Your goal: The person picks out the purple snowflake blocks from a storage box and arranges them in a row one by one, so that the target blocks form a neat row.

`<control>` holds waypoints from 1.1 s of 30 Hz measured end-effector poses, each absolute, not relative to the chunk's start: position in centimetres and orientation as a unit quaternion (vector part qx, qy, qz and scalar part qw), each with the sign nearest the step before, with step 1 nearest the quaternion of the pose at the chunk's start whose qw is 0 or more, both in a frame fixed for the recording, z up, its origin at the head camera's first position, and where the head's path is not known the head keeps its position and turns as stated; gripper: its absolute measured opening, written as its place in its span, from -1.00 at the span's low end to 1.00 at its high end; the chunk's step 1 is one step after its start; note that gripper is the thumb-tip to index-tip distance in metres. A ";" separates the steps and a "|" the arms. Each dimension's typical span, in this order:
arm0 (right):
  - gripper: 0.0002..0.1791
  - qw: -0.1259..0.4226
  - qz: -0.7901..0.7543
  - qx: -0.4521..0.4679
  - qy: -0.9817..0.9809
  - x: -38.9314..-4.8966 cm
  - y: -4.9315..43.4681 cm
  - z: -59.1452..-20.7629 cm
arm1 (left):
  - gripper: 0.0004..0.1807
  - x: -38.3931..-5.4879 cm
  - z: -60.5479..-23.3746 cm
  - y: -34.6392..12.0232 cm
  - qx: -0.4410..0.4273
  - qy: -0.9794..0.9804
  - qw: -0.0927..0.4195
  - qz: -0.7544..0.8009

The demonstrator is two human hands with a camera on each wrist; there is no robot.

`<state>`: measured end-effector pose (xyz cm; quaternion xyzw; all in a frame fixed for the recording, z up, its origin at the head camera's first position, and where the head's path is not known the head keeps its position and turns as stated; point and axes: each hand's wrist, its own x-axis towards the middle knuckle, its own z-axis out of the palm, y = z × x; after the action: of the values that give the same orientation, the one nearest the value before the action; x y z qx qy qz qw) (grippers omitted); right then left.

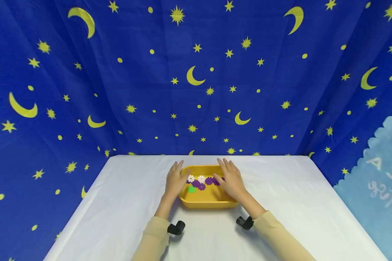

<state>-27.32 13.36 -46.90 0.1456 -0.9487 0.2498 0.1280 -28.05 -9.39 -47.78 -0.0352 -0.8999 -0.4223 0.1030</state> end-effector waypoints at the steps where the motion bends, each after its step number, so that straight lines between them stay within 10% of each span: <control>1: -0.30 0.135 0.262 0.152 -0.943 -27.5 13.3 -47.1 | -0.37 -28.3 -48.1 -9.8 -0.027 -0.889 0.098 -0.447; 33: -0.68 0.007 0.576 0.063 -0.815 -31.2 13.5 -50.1 | -0.42 -28.8 -54.4 -11.4 0.000 -0.651 -0.038 -0.758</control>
<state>-31.19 13.48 -50.10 0.0630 -0.8153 0.5756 0.0069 -28.78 -11.38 -54.36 0.0002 -0.6514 -0.7578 -0.0385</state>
